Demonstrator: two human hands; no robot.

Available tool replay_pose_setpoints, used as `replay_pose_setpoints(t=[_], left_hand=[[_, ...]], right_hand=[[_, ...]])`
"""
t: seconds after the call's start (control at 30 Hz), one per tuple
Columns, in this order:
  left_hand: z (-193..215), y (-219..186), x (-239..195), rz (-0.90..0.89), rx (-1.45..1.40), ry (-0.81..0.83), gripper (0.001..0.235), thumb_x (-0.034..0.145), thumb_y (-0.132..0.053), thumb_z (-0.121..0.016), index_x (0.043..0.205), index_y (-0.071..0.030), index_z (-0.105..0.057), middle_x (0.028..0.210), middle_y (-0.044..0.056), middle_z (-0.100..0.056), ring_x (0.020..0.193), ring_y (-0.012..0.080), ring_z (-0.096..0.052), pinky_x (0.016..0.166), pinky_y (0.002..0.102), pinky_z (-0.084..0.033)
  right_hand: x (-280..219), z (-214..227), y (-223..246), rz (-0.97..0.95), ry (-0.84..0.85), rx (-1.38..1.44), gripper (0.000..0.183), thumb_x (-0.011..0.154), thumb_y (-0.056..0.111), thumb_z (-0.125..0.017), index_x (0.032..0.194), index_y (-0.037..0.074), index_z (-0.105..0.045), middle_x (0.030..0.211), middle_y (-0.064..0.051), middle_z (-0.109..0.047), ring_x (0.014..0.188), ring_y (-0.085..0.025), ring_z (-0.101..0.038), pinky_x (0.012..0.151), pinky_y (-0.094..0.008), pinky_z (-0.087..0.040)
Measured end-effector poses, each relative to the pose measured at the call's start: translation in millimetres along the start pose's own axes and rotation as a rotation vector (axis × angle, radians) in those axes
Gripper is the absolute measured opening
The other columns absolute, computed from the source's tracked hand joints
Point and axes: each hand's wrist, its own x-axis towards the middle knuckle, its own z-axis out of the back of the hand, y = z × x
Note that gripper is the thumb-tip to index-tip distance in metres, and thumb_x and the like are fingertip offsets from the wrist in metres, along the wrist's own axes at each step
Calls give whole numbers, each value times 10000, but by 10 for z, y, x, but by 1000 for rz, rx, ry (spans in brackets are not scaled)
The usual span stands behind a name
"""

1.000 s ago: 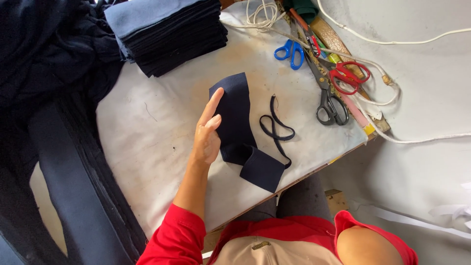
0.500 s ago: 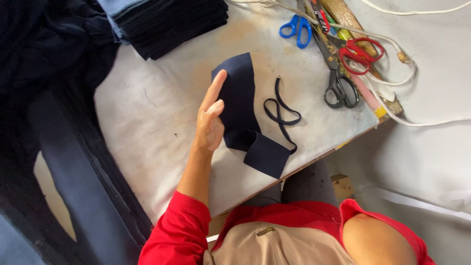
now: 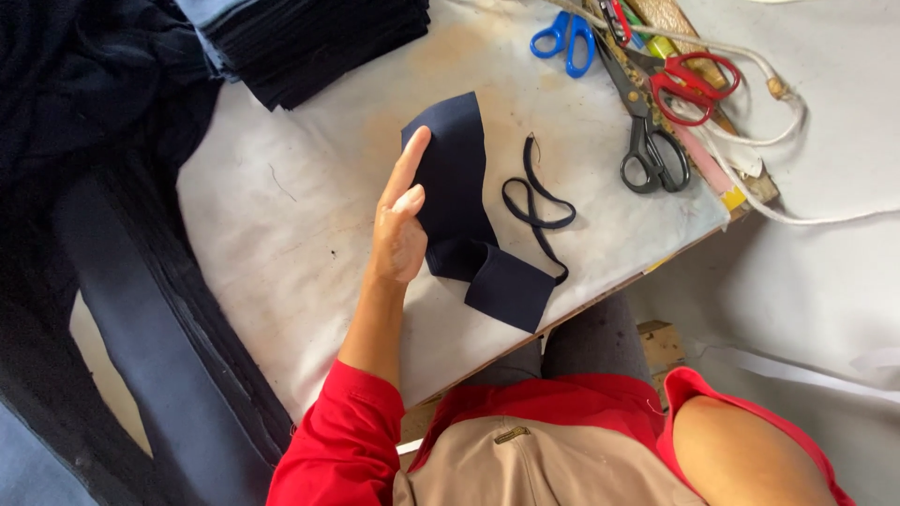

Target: Cutting fabric strips with scissors and folding them into components on a work table.

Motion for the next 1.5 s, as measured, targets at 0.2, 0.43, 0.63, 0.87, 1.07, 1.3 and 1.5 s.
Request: replay_pose_setpoints(t=[0.2, 0.43, 0.63, 0.87, 1.07, 1.3, 1.5], left_hand=[[-30, -75, -26, -16, 20, -16, 683, 998, -254, -558, 1627, -82, -356, 1716, 109, -264, 1585, 227, -228, 1307, 366, -242], [-304, -391, -12, -1, 383, -9, 736, 950, -404, -486, 1570, -27, -365, 1674, 136, -322, 1597, 245, -219, 1327, 446, -109], [-400, -413, -27, 50, 243, -74, 750, 893, -375, -528, 1541, -17, -410, 1656, 135, -360, 1588, 235, -225, 1296, 427, -93], [-655, -274, 203, 55, 274, -265, 407, 970, -203, -609, 1338, -41, -672, 1407, 99, -671, 1367, 147, -564, 1161, 280, -400], [-928, -489, 159, -228, 562, -242, 286, 928, -65, -682, 1202, -90, -761, 1186, 62, -748, 1106, 136, -674, 996, 265, -495], [-1083, -815, -19, -38, 308, -63, 524, 947, -380, -490, 1193, -9, -766, 1145, 94, -692, 1084, 202, -660, 947, 315, -491], [-1164, -891, -98, -236, 506, -52, 415, 1028, -361, -528, 1121, -36, -769, 1131, 83, -733, 1008, 176, -683, 846, 312, -538]], right_hand=[[1450, 53, -96, 70, 35, 137, 22, 955, 98, -632, 934, 92, -639, 865, -26, -639, 770, -192, -615, 755, -329, -477], [5700, 1270, 2489, 121, 50, 206, 46, 954, 113, -676, 988, 83, -670, 908, -31, -677, 817, -198, -645, 800, -324, -491], [5248, 466, 1300, 132, 65, -285, 360, 856, 189, -807, 1193, 151, -684, 1257, -64, -613, 1142, -270, -615, 919, -423, -444], [5655, 928, 1735, 233, 79, -100, 114, 1009, 131, -554, 950, 127, -651, 1184, -44, -689, 1085, -245, -624, 885, -383, -402], [6129, 1397, 2301, 106, -283, 312, 116, 1000, 78, -537, 1039, 46, -641, 960, -100, -782, 892, -204, -773, 872, -304, -584], [6520, 1244, 2285, -163, -671, 276, 201, 974, 95, -599, 1071, 43, -767, 971, -40, -764, 877, -105, -693, 823, -225, -541], [6705, 1157, 2353, -360, -694, 378, 313, 840, 88, -770, 1133, 64, -664, 889, -40, -694, 783, -103, -646, 738, -240, -541]])
